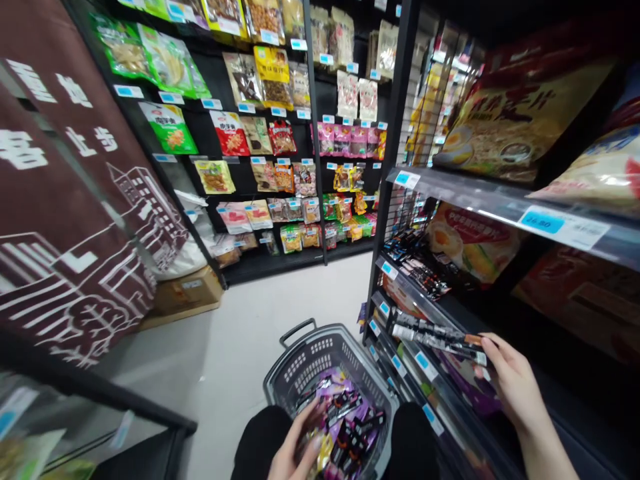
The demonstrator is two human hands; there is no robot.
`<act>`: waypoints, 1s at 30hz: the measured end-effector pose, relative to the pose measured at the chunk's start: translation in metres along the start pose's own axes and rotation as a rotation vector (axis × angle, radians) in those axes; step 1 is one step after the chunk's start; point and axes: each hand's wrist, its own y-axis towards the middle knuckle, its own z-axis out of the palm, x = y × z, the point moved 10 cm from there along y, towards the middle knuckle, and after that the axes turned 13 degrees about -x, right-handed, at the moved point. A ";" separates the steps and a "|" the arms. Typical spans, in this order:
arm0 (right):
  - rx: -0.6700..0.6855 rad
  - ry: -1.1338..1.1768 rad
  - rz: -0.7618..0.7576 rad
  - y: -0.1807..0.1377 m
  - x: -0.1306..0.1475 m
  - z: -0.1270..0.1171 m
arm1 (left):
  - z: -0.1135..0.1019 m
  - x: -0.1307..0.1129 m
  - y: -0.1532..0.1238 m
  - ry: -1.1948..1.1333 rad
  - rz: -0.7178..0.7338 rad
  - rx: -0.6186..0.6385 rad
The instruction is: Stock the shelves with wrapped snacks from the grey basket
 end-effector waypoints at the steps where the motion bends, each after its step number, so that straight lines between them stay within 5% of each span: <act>1: 0.075 0.025 0.063 -0.021 -0.003 0.012 | 0.012 -0.027 -0.001 -0.184 -0.016 0.030; 3: 0.218 0.015 0.146 -0.059 -0.010 0.034 | 0.034 -0.073 -0.004 -0.456 -0.052 0.110; 6: 0.355 -0.052 0.189 -0.099 -0.021 0.057 | 0.063 -0.098 -0.014 -0.423 -0.189 0.255; 9: 0.330 -0.104 0.211 -0.117 -0.036 0.064 | 0.063 -0.087 -0.018 -0.219 -0.280 0.214; 15: 0.214 0.004 0.339 -0.139 -0.062 0.063 | 0.048 -0.059 -0.019 0.033 -0.201 0.150; 19: 0.391 0.030 0.467 -0.164 -0.078 0.079 | 0.070 -0.030 -0.054 0.019 -0.440 0.568; 22: 0.580 -0.013 0.507 -0.183 -0.085 0.097 | 0.087 -0.028 -0.079 0.047 -0.446 0.813; 27: 0.449 -0.164 0.248 -0.170 -0.079 0.096 | 0.105 -0.026 -0.072 0.060 -0.345 0.641; 30: 0.400 -0.204 0.215 -0.166 -0.083 0.089 | 0.111 -0.018 -0.076 -0.007 -0.418 0.599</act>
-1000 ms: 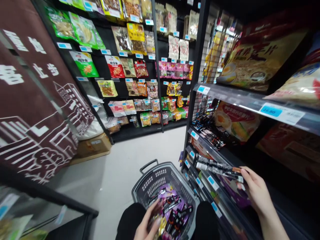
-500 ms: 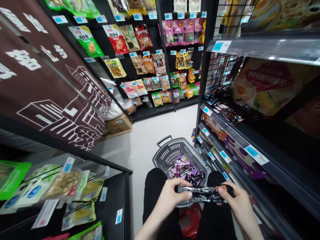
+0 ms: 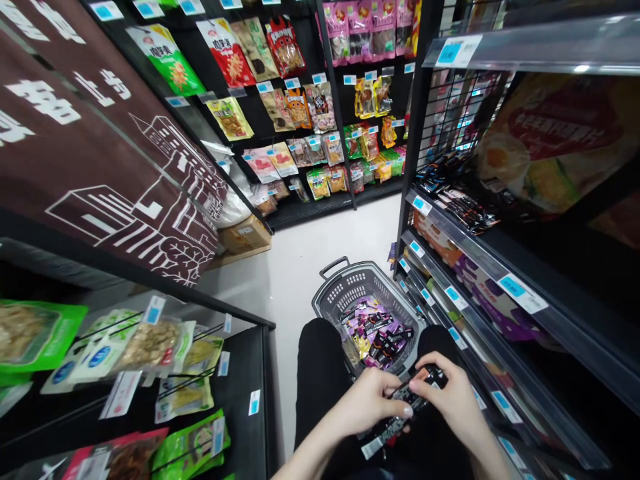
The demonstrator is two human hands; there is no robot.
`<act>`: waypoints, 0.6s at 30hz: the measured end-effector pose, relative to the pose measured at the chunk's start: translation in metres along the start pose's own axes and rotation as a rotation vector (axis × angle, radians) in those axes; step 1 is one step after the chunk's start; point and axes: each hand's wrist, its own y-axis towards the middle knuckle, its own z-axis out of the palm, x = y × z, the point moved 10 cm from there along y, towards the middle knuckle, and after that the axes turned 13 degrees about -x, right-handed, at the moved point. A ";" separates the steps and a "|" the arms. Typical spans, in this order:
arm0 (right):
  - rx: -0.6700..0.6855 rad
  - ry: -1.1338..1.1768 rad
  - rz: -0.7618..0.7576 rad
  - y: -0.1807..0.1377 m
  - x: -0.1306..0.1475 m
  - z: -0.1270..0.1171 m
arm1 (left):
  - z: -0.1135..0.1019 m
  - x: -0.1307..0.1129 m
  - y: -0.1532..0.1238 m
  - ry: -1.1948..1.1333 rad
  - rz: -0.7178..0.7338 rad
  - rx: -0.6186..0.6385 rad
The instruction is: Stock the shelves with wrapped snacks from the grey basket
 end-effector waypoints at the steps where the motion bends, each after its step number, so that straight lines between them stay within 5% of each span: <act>1: 0.016 0.006 0.007 0.000 -0.003 -0.001 | 0.004 0.005 -0.002 -0.046 -0.045 0.040; 6: -0.021 0.008 0.011 0.004 -0.012 -0.019 | 0.016 0.028 -0.027 -0.196 -0.227 0.271; 15: -0.127 0.021 -0.073 0.009 -0.005 -0.032 | 0.019 0.027 -0.043 -0.324 -0.135 0.494; 18: -0.045 0.103 -0.082 0.008 -0.003 -0.030 | 0.025 0.033 -0.050 -0.413 -0.212 0.588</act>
